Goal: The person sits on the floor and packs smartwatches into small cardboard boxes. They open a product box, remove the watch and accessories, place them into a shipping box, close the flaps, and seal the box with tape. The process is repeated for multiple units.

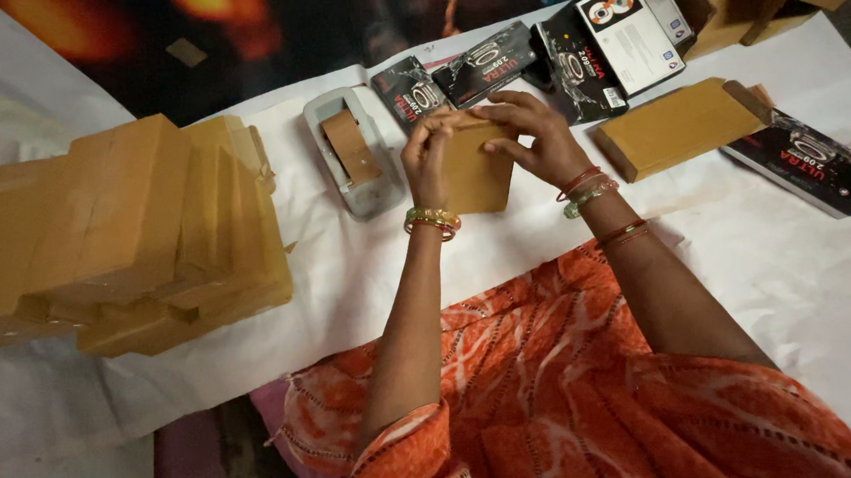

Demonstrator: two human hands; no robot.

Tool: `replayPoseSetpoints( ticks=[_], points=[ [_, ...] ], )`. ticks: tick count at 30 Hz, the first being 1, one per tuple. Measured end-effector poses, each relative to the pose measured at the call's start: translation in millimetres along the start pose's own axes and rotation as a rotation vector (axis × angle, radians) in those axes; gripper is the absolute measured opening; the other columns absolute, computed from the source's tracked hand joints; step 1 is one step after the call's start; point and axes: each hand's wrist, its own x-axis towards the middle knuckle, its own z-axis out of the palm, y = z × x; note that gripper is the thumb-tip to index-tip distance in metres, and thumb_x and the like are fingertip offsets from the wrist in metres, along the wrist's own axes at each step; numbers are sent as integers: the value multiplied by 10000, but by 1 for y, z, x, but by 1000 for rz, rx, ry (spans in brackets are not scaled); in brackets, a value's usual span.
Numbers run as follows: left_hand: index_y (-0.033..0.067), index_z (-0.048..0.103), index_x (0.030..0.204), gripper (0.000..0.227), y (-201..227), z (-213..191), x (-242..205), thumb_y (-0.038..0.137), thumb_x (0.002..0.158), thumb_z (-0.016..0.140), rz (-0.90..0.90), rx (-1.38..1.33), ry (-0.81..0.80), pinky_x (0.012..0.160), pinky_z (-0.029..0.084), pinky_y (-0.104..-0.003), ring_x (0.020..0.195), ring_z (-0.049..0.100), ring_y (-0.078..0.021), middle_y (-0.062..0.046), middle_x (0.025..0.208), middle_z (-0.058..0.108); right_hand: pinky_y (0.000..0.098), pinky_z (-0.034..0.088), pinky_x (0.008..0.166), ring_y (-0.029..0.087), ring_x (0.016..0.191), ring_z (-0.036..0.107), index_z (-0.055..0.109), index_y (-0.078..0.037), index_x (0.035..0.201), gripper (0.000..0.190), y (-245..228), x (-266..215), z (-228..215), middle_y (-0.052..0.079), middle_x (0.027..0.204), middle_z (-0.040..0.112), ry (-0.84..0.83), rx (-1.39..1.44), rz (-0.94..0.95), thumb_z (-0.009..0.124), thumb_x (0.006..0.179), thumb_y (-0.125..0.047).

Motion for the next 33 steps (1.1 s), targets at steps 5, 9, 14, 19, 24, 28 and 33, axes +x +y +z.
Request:
replayPoseSetpoints(
  ticks=[5, 9, 14, 19, 24, 28, 33],
  points=[
    [31, 786, 1067, 163, 1, -2, 0, 148, 969, 730, -65, 211, 76, 688, 439, -203, 763, 543, -41, 40, 881, 689, 370, 593, 1011, 282, 1276, 640, 687, -146, 1352, 462, 6, -3, 3, 155, 1474, 567, 23, -56, -66, 806, 906, -158],
    [37, 761, 1047, 131, -1, -6, 0, 114, 955, 708, -11, 140, 27, 757, 498, -184, 823, 596, -11, 61, 924, 719, 374, 592, 1047, 288, 1344, 606, 661, -158, 1407, 471, 6, -10, 8, 155, 1531, 524, 48, -60, -114, 775, 952, -115],
    [38, 750, 974, 93, -4, 2, 6, 96, 960, 678, 21, 174, 35, 772, 490, -202, 830, 590, -35, 43, 907, 707, 340, 613, 1011, 253, 1347, 588, 601, -93, 1375, 456, 6, -13, 13, 130, 1520, 509, 90, 125, -22, 752, 945, -70],
    [33, 729, 928, 88, 1, 13, -1, 100, 896, 778, 13, 174, 120, 796, 523, -232, 852, 625, -56, 17, 908, 718, 319, 636, 918, 224, 1268, 633, 635, -31, 1214, 329, 15, -14, 22, 143, 1520, 513, 139, 185, -2, 774, 917, -3],
    [33, 736, 955, 143, 10, 18, 2, 128, 876, 809, 32, 192, 88, 816, 541, -238, 873, 648, -61, 10, 943, 744, 283, 637, 857, 207, 1168, 684, 645, -7, 1202, 319, 26, -11, 17, 156, 1540, 517, 123, 110, -60, 783, 919, 37],
    [31, 744, 946, 118, 8, 14, 0, 117, 893, 805, 4, 208, 79, 786, 526, -232, 853, 638, -65, 10, 926, 737, 296, 615, 933, 195, 1135, 702, 632, 24, 1168, 249, 32, -13, 22, 147, 1478, 558, 116, 146, -62, 752, 954, 65],
    [37, 746, 935, 108, 6, 13, -2, 120, 887, 797, -66, 112, 95, 760, 521, -235, 828, 641, -72, 22, 888, 729, 292, 641, 949, 211, 1146, 687, 625, 52, 1138, 213, 29, -11, 25, 152, 1351, 541, 119, 145, -67, 716, 951, 93]
  ],
)
